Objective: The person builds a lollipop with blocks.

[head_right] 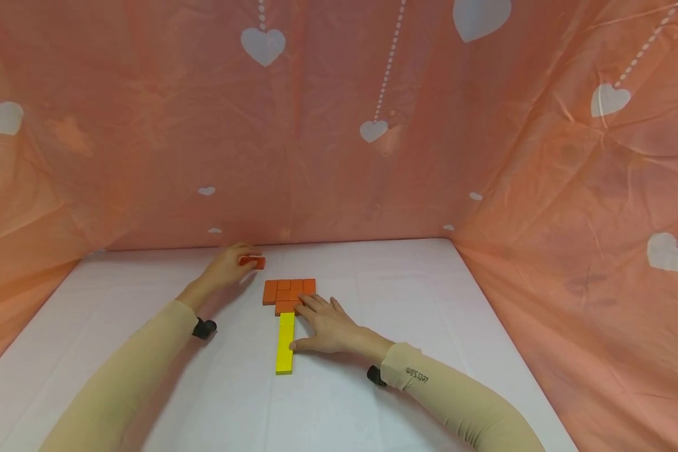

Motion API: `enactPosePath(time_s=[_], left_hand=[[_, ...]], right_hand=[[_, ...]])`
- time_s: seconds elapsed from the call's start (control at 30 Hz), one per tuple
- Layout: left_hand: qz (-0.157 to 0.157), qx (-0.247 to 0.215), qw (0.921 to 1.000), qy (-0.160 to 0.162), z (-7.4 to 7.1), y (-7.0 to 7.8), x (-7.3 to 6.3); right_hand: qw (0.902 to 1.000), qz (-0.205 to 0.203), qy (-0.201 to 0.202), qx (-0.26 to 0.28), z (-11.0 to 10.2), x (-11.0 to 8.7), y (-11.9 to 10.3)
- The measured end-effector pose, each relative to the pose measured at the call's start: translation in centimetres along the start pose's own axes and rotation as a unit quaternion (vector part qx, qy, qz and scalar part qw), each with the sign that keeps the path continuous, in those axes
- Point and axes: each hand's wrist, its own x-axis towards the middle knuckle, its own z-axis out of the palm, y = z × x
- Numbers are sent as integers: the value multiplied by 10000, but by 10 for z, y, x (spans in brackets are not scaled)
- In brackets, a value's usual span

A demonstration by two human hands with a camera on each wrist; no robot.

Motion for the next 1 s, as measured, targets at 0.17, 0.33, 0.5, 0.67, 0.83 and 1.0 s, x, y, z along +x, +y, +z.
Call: enactPosePath(time_s=[0.17,0.33,0.5,0.67,0.83,1.0], left_hand=[[-182,89,9998,-15,-7,-11,-4],[-121,160,9998,-54,-10,-18,-5],[118,163,9998,31,-10,-27,-4],[302,131,9994,122,-9,-31,-2],[338,153,9992,156,-7,-31,-1],[-2,163,9999,51,-7,-27,-2]], right_hand=[[10000,10,-16,21,0,0,0],[10000,40,-52,-25,1,1,1],[10000,14,-44,-67,1,2,2],[10000,-49,-15,-58,1,2,3],[10000,-82,-27,-17,1,2,2],[9999,-99,-8,-24,0,2,2]])
